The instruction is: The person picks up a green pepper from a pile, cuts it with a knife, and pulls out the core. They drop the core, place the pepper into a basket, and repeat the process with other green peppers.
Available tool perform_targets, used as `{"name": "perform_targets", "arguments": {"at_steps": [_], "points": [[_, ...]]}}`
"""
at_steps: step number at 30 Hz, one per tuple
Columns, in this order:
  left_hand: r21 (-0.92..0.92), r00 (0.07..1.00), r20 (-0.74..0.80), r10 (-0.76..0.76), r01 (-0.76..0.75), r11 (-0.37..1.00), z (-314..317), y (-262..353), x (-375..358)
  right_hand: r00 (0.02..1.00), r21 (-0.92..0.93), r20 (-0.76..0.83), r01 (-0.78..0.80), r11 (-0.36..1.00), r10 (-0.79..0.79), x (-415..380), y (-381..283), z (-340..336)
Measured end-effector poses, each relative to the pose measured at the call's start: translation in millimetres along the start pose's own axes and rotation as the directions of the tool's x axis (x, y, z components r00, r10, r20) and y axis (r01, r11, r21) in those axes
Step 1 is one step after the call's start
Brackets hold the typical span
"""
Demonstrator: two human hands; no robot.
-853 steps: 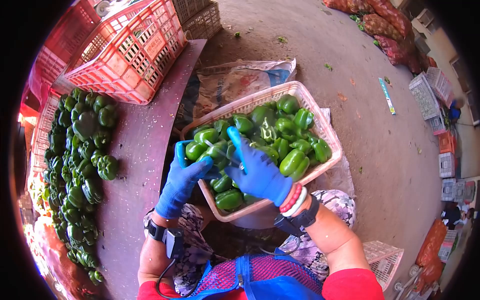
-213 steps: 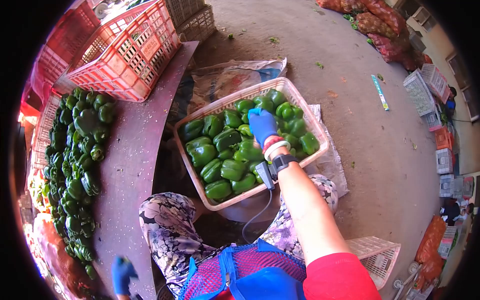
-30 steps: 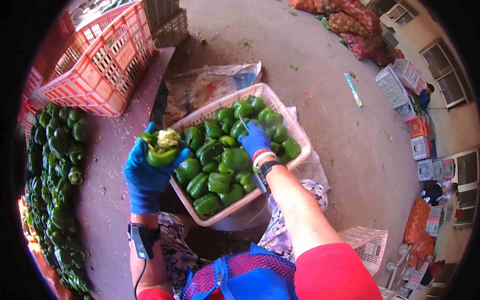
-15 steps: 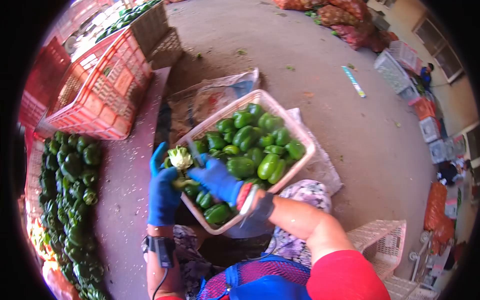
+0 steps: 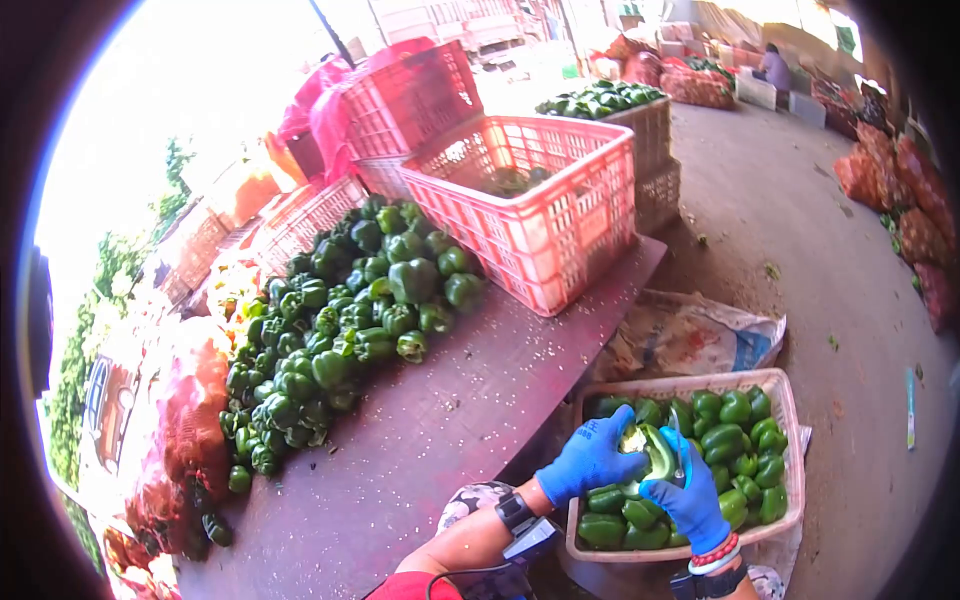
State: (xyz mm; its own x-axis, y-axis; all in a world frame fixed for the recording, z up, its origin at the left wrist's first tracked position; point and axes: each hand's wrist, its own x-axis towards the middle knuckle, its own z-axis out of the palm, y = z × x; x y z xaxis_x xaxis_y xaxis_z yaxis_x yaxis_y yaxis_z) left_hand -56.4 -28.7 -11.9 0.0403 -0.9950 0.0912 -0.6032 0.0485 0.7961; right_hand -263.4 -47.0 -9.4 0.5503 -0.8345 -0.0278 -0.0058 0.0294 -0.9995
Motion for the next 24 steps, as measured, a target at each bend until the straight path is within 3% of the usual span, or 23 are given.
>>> {"name": "perform_targets", "arguments": {"at_steps": [1, 2, 4, 5, 8, 12, 13, 16, 18, 20, 22, 24], "points": [[-0.113, 0.996, 0.008, -0.085, 0.085, 0.990, 1.6, 4.5, 0.7, 0.999, 0.126, -0.020, -0.023, 0.992, 0.026, -3.0, -3.9, 7.9], [-0.199, 0.997, -0.036, -0.075, 0.067, 0.978, 8.3, 2.0, -0.4, 0.997, 0.220, -0.028, -0.065, 0.973, 0.073, -3.8, -4.0, 12.8], [-0.330, 0.970, 0.095, -0.222, 0.241, 0.913, 15.0, 7.8, -6.5, 0.984, 0.412, -0.029, -0.150, 0.899, 0.177, -4.1, -2.0, 19.6], [-0.275, 0.986, 0.019, -0.163, 0.162, 0.948, 30.6, -7.9, -5.4, 0.983, 0.391, -0.036, -0.154, 0.907, 0.182, -4.1, -2.3, 18.8], [-0.130, 0.994, 0.098, -0.051, 0.064, 0.990, 30.7, -25.6, 2.4, 0.990, 0.407, -0.037, -0.108, 0.907, 0.135, 3.8, 9.9, 11.3], [-0.367, 0.857, 0.513, -0.044, 0.265, 0.892, 10.3, -16.2, 4.8, 0.983, 0.396, 0.116, -0.178, 0.901, 0.144, 3.5, -1.7, 0.0], [-0.296, 0.888, 0.459, -0.029, 0.183, 0.938, 2.4, -3.1, 1.8, 0.987, 0.390, 0.093, -0.159, 0.907, 0.133, 4.9, 9.6, -5.6], [0.012, 0.978, 0.208, 0.026, -0.029, 1.000, 12.6, 5.6, -4.7, 0.947, 0.566, 0.148, -0.317, 0.761, 0.284, 8.6, 40.9, -22.7], [0.044, 0.989, 0.144, 0.044, -0.051, 0.998, 20.5, 4.6, -4.9, 0.979, 0.495, -0.009, -0.173, 0.852, 0.204, 17.7, 73.7, -19.2], [0.154, 0.981, 0.044, 0.189, -0.193, 0.969, 23.9, 5.6, -6.3, 0.981, 0.443, -0.084, -0.118, 0.889, 0.173, 20.7, 107.9, -21.1], [0.174, 0.954, -0.025, 0.298, -0.289, 0.941, 24.2, 6.1, -7.1, 0.978, 0.490, -0.119, -0.095, 0.867, 0.174, 16.5, 79.7, -9.7], [0.219, 0.923, -0.087, 0.375, -0.350, 0.911, 20.2, 12.8, -8.1, 0.987, 0.357, -0.154, 0.017, 0.934, 0.041, 16.2, 69.0, -5.6]]}}
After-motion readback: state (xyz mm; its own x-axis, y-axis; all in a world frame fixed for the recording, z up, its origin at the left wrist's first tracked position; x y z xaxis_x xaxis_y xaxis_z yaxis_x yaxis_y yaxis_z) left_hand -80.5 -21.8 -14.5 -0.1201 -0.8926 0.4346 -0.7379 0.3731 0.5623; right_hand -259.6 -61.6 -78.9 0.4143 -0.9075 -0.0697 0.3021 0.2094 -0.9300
